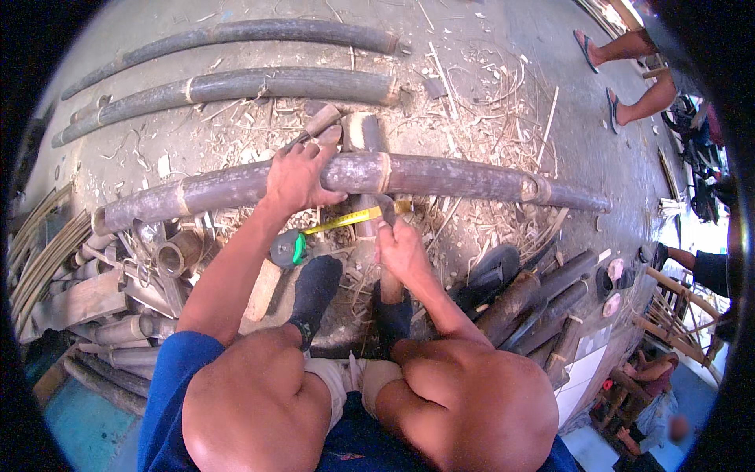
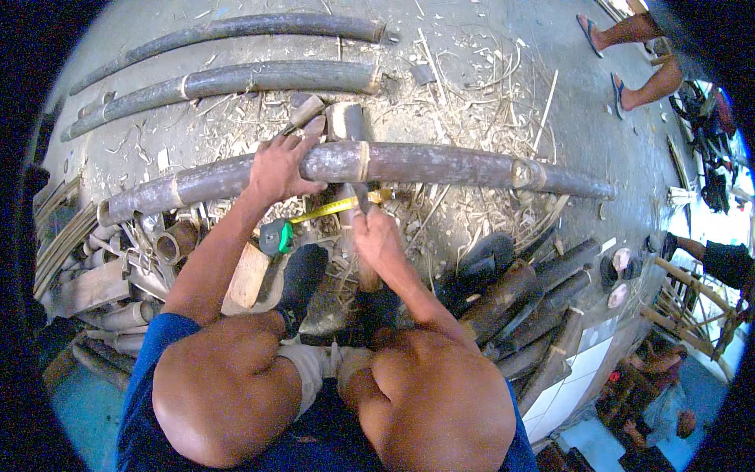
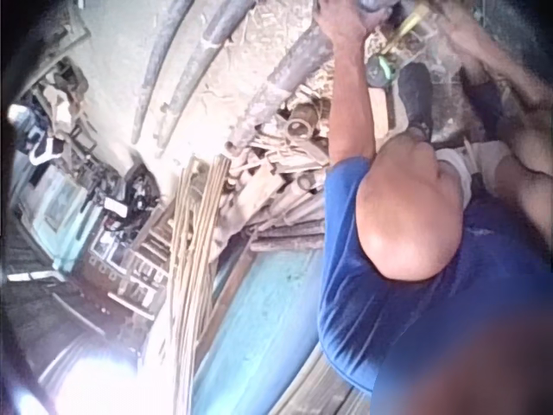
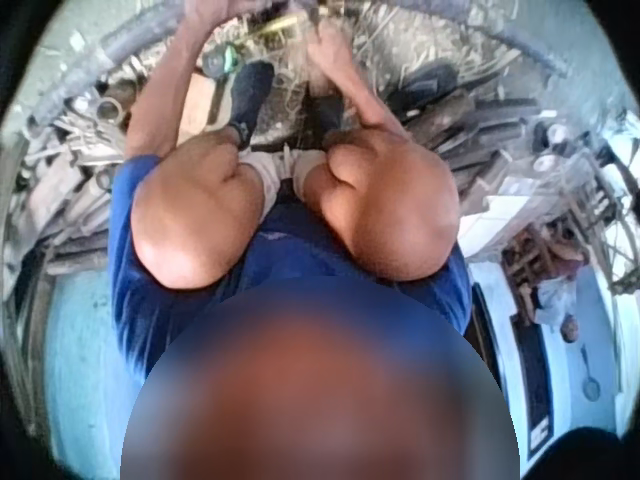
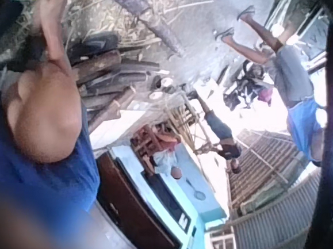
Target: The person sits on the floor and repeatedly taps a bamboo segment with a wooden mallet, then measures the bamboo with a tape measure and marks it. The person then uses a hand saw to cut the bamboo at the marked location.
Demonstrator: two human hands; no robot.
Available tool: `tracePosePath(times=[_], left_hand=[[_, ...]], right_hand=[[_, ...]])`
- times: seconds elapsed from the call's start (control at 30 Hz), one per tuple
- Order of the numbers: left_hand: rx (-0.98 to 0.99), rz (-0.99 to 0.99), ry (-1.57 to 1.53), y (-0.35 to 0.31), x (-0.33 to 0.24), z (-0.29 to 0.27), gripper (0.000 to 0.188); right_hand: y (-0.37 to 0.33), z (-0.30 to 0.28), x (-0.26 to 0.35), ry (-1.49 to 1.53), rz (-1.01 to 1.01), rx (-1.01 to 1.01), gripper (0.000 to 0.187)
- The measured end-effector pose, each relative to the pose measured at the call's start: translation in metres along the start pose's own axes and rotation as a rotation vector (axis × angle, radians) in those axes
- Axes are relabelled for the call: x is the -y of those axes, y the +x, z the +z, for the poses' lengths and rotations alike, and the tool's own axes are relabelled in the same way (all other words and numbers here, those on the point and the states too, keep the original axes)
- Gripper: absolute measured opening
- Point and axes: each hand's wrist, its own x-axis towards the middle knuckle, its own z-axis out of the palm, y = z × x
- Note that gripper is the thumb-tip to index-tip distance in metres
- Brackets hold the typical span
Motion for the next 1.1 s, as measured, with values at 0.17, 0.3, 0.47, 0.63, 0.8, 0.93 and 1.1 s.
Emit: tracePosePath(times=[0.17,0.3,0.47,0.63,0.8,0.93,1.1], left_hand=[[0.016,-0.008,0.026,-0.001,-0.004,0.001,0.101],[0.094,-0.072,0.042,0.000,-0.010,0.002,0.103],[-0.031,-0.013,-0.033,0.001,-0.008,0.011,0.101],[-0.013,0.008,-0.073,0.005,-0.019,0.017,0.100],[-0.001,-0.016,-0.107,0.004,-0.022,0.013,0.102],[-0.119,-0.008,-0.054,-0.006,-0.013,0.014,0.100],[-0.466,0.146,-0.091,-0.043,-0.009,0.034,0.081]], right_hand=[[-0.014,-0.019,-0.032,-0.125,-0.042,-0.049,0.033],[-0.042,-0.030,-0.051,0.092,0.076,-0.065,0.030],[-0.057,-0.037,-0.059,0.194,0.162,-0.109,0.041],[-0.053,-0.040,-0.064,0.149,0.148,-0.124,0.039],[-0.043,-0.034,-0.067,0.102,0.109,-0.161,0.039],[-0.042,-0.031,-0.067,0.030,0.024,-0.135,0.031],[-0.042,-0.042,-0.078,0.047,0.115,-0.166,0.029]])
